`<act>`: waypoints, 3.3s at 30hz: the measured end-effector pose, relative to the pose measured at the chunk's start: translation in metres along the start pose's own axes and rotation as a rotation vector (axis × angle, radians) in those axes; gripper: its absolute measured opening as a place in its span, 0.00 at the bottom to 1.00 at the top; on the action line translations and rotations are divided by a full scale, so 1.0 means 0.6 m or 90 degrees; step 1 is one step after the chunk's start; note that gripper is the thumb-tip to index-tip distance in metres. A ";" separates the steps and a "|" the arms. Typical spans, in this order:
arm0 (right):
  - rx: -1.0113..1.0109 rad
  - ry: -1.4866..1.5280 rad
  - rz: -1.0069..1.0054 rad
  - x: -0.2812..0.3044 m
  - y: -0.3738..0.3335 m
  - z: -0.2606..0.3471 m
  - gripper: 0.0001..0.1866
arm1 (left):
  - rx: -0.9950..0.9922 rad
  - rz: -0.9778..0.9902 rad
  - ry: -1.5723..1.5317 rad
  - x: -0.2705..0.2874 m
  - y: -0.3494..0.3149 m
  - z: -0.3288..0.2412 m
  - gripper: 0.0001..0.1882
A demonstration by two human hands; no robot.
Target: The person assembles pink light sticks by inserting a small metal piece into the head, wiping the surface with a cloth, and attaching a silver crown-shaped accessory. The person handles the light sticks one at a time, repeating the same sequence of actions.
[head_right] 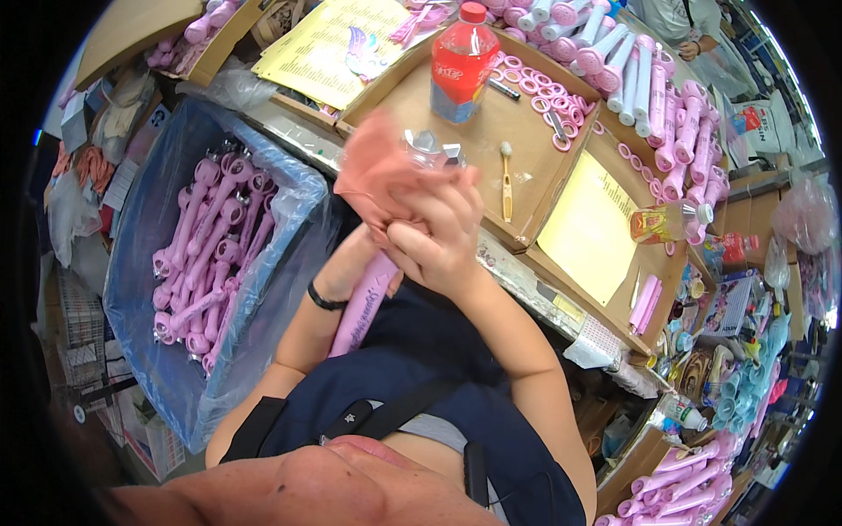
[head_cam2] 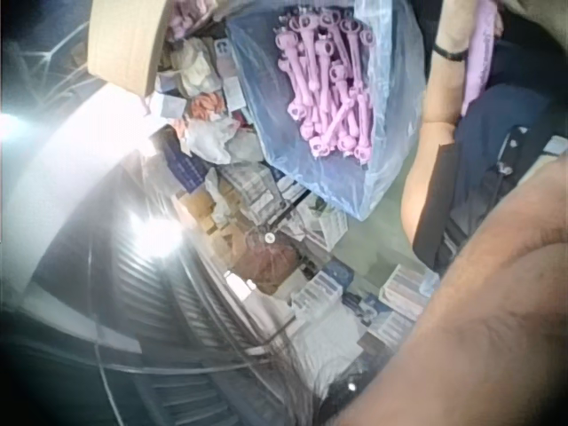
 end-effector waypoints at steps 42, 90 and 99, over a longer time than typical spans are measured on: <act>-0.574 0.640 -0.052 0.004 -0.042 -0.144 0.33 | 0.050 0.300 -0.498 -0.088 0.016 0.037 0.51; -0.241 0.045 -0.042 0.046 -0.041 -0.064 0.12 | -0.157 -0.046 0.264 -0.031 0.010 -0.007 0.53; -0.677 0.585 -0.397 0.027 -0.189 -0.137 0.17 | -0.094 -0.070 0.257 -0.010 0.012 -0.002 0.49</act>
Point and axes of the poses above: each hand's wrist, its own y-axis towards the middle knuckle, its own x-axis out of the back of the hand, z = x × y, the point moved 10 cm from there along y, towards the middle knuckle, and after that the axes turned 6 degrees about y, right-handed, at the moved point
